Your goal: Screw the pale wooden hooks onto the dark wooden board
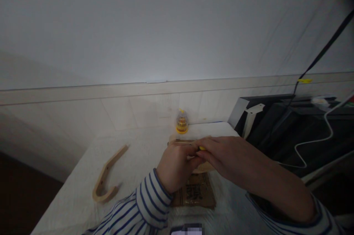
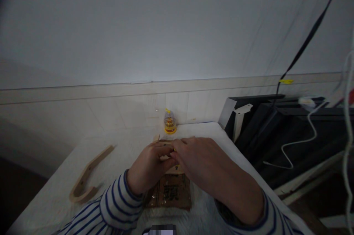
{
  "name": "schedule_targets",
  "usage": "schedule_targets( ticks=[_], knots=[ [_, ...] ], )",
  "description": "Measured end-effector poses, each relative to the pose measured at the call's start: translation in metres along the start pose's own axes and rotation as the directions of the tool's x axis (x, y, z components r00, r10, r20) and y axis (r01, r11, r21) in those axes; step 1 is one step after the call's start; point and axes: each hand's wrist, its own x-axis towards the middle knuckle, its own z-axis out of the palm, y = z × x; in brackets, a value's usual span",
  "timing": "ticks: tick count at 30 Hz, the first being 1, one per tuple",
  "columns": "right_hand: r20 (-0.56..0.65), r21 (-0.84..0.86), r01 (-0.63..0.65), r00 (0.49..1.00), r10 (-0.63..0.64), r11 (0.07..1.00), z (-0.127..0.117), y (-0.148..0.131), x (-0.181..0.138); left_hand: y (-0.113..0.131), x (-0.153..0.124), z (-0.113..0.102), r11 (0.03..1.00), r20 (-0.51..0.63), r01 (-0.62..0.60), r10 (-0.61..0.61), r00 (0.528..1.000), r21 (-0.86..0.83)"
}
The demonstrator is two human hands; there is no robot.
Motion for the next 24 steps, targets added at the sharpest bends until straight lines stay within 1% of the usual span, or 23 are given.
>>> schedule_targets(
  ticks=[4,8,14,19,24],
  knots=[
    [-0.001,-0.008,0.006,1.000,-0.006,1.000,-0.0002,-0.0004,-0.0013,0.0005,0.0003,-0.0006,1.000,0.019,0.006,-0.006,1.000,-0.010],
    [0.007,-0.056,-0.026,1.000,0.026,0.998,-0.0007,-0.0029,-0.0013,0.0010,0.0010,-0.0016,1.000,0.030,-0.011,0.012,0.999,-0.028],
    [-0.006,-0.119,-0.027,1.000,0.026,0.993,0.0015,-0.0035,-0.0010,-0.0007,0.0009,-0.0023,0.996,0.052,-0.026,0.030,0.998,-0.082],
    [0.006,-0.154,-0.036,0.999,0.037,0.987,0.0010,-0.0048,-0.0013,0.0008,0.0018,-0.0036,0.994,0.069,-0.031,0.039,0.997,-0.109],
    [0.018,-0.194,-0.041,0.999,0.045,0.980,-0.0014,-0.0078,-0.0012,0.0022,0.0020,-0.0049,0.995,0.082,-0.014,0.022,0.996,-0.096]
  ],
)
